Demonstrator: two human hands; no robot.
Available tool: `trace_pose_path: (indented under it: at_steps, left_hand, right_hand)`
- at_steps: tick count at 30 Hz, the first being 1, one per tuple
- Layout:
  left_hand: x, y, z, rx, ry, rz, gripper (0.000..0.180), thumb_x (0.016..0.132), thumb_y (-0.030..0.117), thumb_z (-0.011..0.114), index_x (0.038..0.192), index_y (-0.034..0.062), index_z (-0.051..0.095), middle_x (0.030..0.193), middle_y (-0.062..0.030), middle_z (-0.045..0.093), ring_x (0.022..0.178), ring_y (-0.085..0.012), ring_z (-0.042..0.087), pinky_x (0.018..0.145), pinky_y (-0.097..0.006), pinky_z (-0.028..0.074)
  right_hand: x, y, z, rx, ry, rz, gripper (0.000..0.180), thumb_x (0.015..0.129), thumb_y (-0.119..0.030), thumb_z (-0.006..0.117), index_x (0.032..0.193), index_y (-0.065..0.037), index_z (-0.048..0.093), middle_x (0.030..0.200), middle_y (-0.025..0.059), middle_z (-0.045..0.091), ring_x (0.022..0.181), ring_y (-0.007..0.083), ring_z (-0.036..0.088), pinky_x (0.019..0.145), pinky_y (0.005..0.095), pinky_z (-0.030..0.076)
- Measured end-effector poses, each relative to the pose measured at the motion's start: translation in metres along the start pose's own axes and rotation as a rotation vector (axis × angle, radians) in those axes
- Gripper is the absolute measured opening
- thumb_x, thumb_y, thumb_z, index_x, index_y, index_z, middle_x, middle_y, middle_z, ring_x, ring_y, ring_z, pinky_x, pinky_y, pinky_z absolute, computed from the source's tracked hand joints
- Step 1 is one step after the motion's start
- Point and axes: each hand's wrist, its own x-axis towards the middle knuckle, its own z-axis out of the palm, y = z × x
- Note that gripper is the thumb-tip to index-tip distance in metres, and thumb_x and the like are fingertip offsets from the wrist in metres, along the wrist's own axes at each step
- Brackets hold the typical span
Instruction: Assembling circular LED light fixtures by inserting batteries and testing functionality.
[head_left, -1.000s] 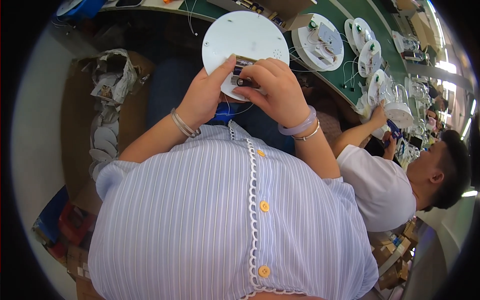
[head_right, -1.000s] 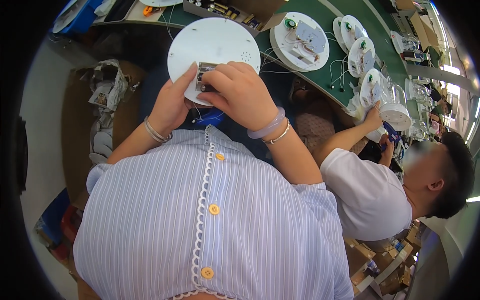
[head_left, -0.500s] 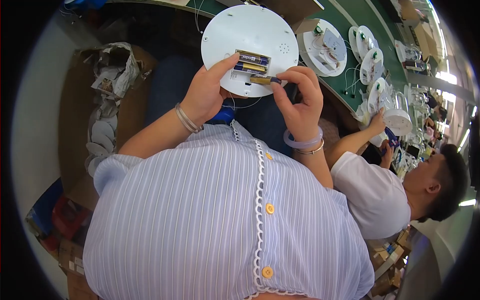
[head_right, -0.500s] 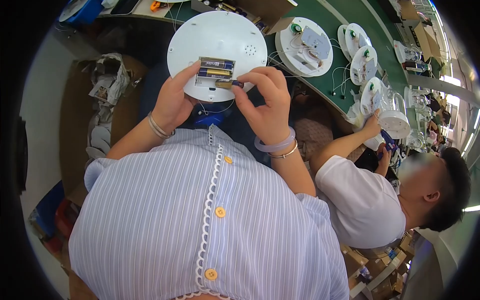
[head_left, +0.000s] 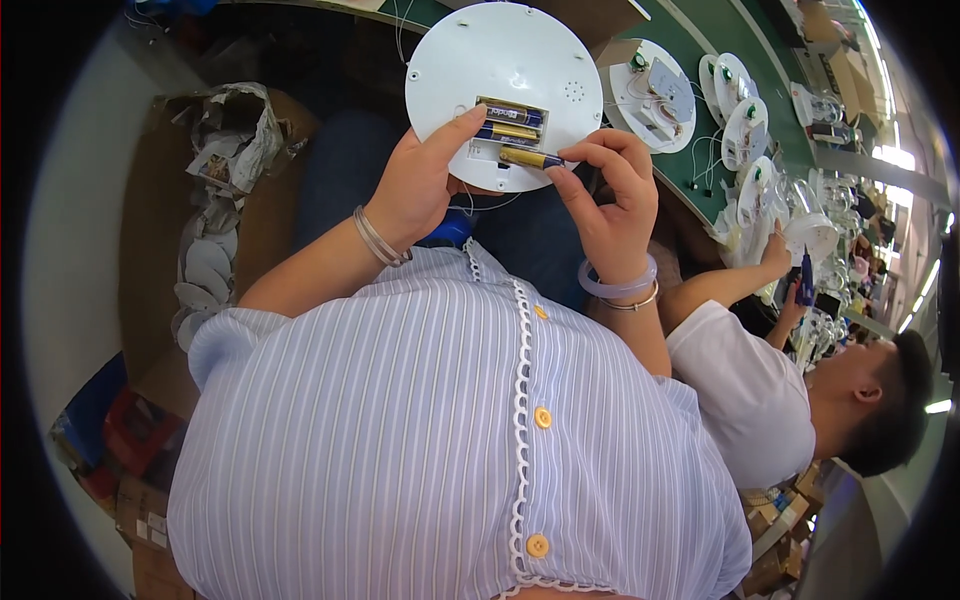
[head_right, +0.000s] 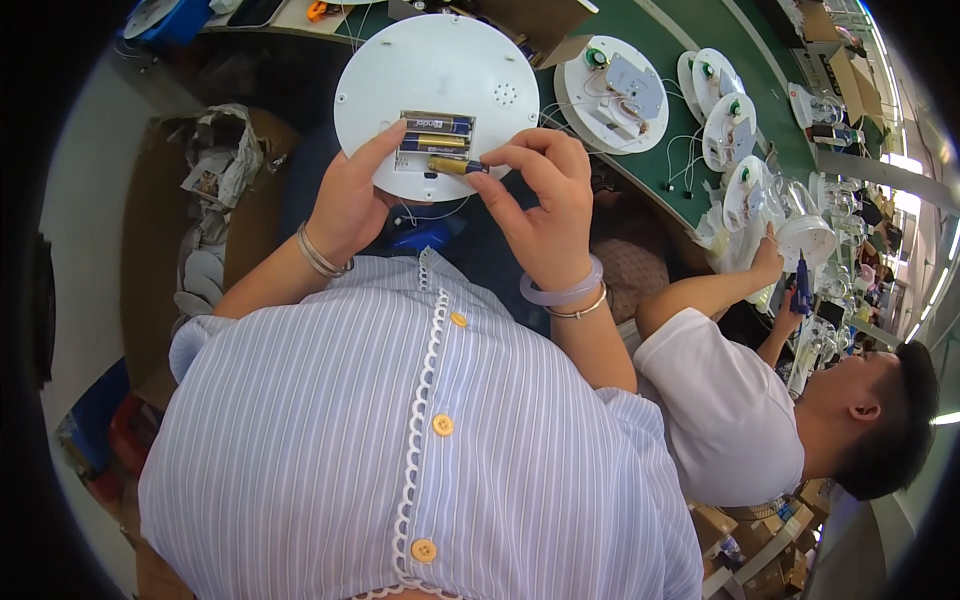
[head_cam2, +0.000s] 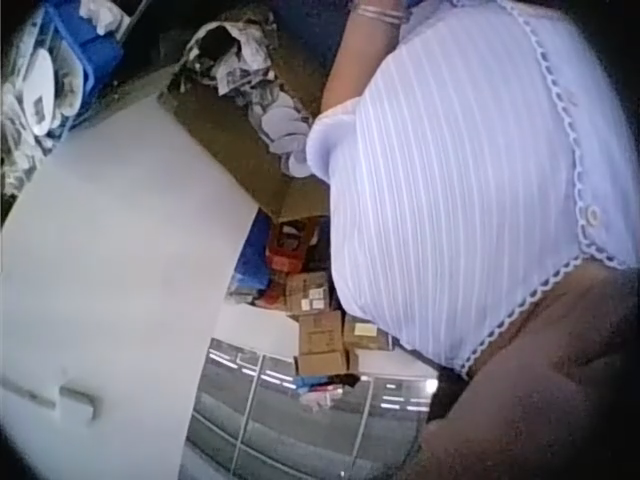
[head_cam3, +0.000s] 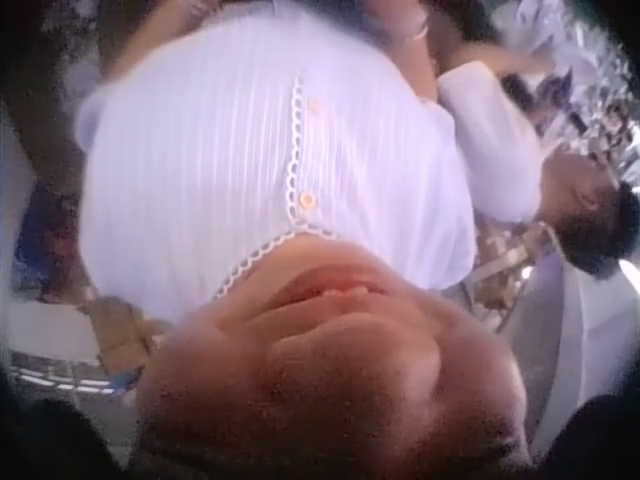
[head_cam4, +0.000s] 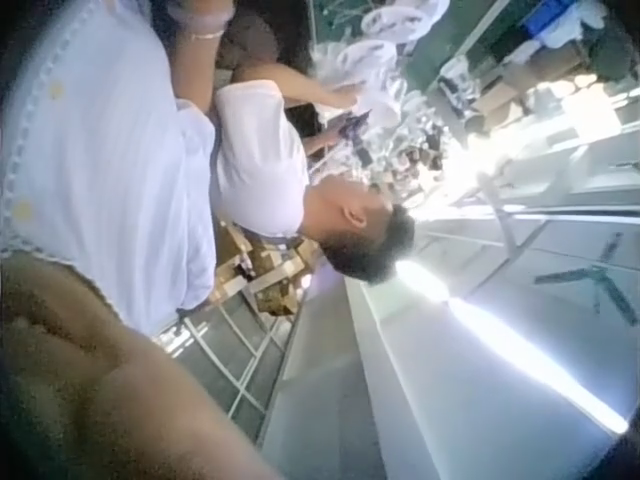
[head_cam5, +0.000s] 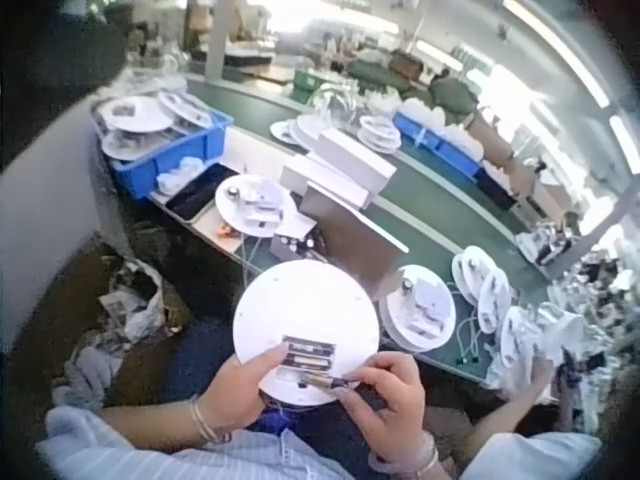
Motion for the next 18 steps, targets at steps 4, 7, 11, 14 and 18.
trace_pose_path:
  at_steps: [4, 7, 11, 14, 18]
  left_hand:
    - [-0.0001, -0.0025, -0.0020, -0.009, 0.002, -0.008, 0.035, 0.082, 0.021, 0.047, 0.109, -0.0002, 0.039, 0.097, -0.0139, 0.052, 0.082, -0.0199, 0.057, 0.058, -0.028, 0.053]
    - [-0.0016, -0.0018, 0.0025, -0.031, -0.011, -0.021, 0.036, 0.081, 0.021, 0.047, 0.109, -0.0002, 0.038, 0.097, -0.0133, 0.052, 0.082, -0.0197, 0.057, 0.056, -0.029, 0.053]
    - [-0.0010, -0.0010, 0.0028, -0.008, -0.021, 0.009, 0.036, 0.081, 0.020, 0.047, 0.110, 0.0000, 0.038, 0.097, -0.0129, 0.052, 0.082, -0.0194, 0.057, 0.056, -0.030, 0.053]
    - [-0.0013, -0.0001, 0.0026, -0.002, -0.011, 0.003, 0.035, 0.081, 0.020, 0.047, 0.110, 0.0004, 0.038, 0.098, -0.0126, 0.051, 0.083, -0.0185, 0.057, 0.060, -0.029, 0.052]
    - [-0.0009, 0.0019, 0.0047, -0.045, -0.033, 0.018, 0.034, 0.082, 0.019, 0.047, 0.109, 0.0006, 0.040, 0.099, -0.0117, 0.051, 0.084, -0.0170, 0.056, 0.066, -0.026, 0.050]
  right_hand:
    - [0.0008, 0.0002, 0.0039, 0.041, 0.028, 0.013, 0.017, 0.062, -0.004, 0.066, 0.076, -0.002, 0.058, 0.084, 0.0061, 0.048, 0.077, 0.0136, 0.046, 0.066, 0.0228, 0.037]
    - [0.0011, -0.0002, 0.0052, 0.002, 0.017, -0.003, 0.017, 0.061, -0.005, 0.066, 0.076, -0.003, 0.059, 0.083, 0.0057, 0.048, 0.078, 0.0147, 0.045, 0.068, 0.0242, 0.037]
    - [0.0021, -0.0006, 0.0044, -0.055, -0.002, -0.009, 0.018, 0.061, -0.007, 0.067, 0.077, -0.005, 0.059, 0.083, 0.0053, 0.049, 0.081, 0.0164, 0.043, 0.071, 0.0251, 0.036]
    - [0.0058, -0.0065, 0.0048, -0.111, 0.059, -0.018, 0.032, 0.062, -0.008, 0.066, 0.091, -0.005, 0.054, 0.087, 0.0062, 0.049, 0.087, 0.0174, 0.044, 0.076, 0.0261, 0.036]
    - [0.0061, -0.0014, 0.0091, 0.168, 0.165, 0.255, 0.058, 0.065, -0.009, 0.065, 0.114, -0.001, 0.034, 0.099, 0.0097, 0.048, 0.100, 0.0197, 0.043, 0.085, 0.0314, 0.035]
